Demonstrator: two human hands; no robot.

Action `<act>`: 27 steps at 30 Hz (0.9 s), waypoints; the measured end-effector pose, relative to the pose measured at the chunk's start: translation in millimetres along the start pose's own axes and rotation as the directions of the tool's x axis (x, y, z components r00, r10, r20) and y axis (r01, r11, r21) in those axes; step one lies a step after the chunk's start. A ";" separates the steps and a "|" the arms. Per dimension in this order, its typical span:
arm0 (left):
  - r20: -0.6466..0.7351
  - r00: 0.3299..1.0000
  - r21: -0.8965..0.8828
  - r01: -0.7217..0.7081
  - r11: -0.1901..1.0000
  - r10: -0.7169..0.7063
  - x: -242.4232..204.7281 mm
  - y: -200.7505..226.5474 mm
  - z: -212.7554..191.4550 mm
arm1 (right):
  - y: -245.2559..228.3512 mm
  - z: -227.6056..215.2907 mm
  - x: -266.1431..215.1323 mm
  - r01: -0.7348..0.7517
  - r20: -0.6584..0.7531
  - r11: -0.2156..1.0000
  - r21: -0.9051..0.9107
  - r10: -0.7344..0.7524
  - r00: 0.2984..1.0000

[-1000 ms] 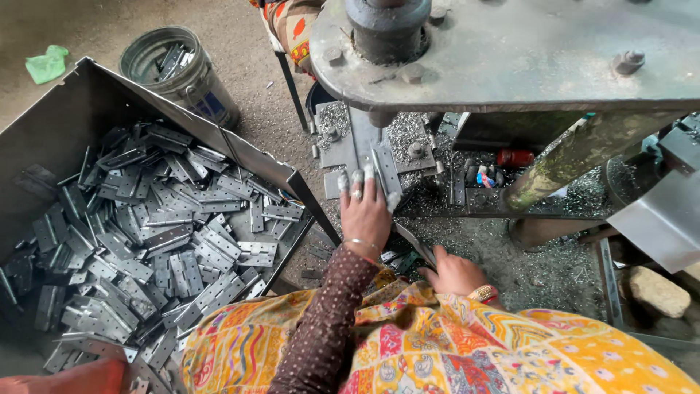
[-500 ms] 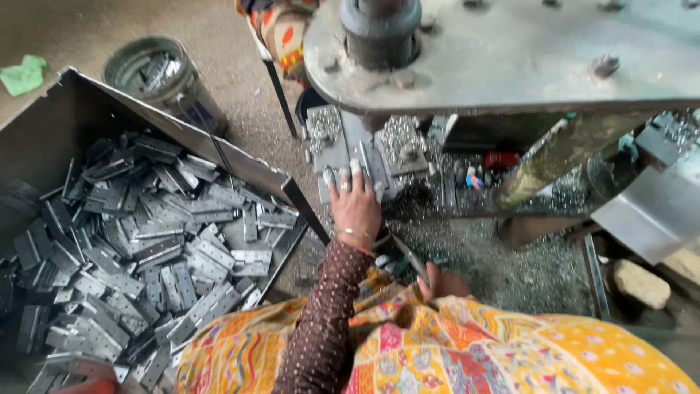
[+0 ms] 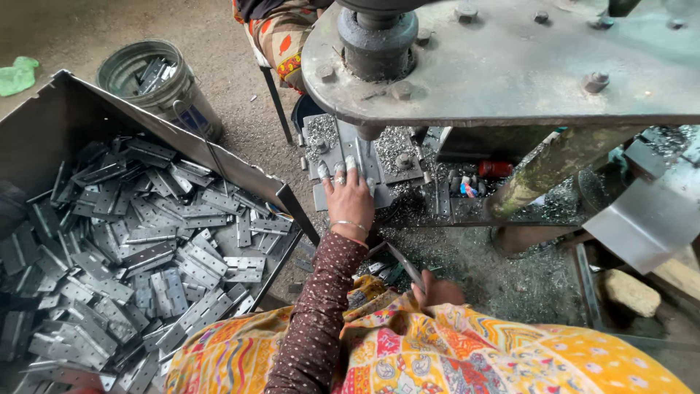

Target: The person repeatedly picks up metal brackets from a bin, places them into a press machine, and operates the press to process them. The processed brackets are then returned to the bin. The cycle repeats continuously throughout the clip.

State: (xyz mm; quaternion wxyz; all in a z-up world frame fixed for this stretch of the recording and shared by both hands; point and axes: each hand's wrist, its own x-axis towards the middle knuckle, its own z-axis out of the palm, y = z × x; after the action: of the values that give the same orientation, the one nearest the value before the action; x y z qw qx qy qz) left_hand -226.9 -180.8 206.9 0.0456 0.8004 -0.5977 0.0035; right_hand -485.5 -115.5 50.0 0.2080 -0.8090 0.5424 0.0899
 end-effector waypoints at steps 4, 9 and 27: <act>-0.092 0.996 -0.005 -0.016 1.000 0.015 -15.5 1.8 7.5 | -6.9 -4.1 -9.5 -0.019 -0.004 1.000 0.017 0.019 1.000; 0.005 1.000 0.039 -0.011 0.999 0.010 3.9 -0.1 5.2 | -14.2 -57.5 -7.6 -0.073 0.164 0.993 0.089 0.058 0.985; -0.123 0.992 -0.031 -0.031 0.999 0.027 -0.1 -4.5 12.9 | -9.6 -43.8 -7.3 -0.033 0.086 0.996 0.085 0.026 0.996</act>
State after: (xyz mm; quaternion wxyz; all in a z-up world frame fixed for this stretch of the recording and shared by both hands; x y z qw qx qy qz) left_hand -223.2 -180.4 193.8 0.0952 0.7891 -0.6053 0.0433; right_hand -483.1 -125.2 94.3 0.2644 -0.7865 0.5484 0.1038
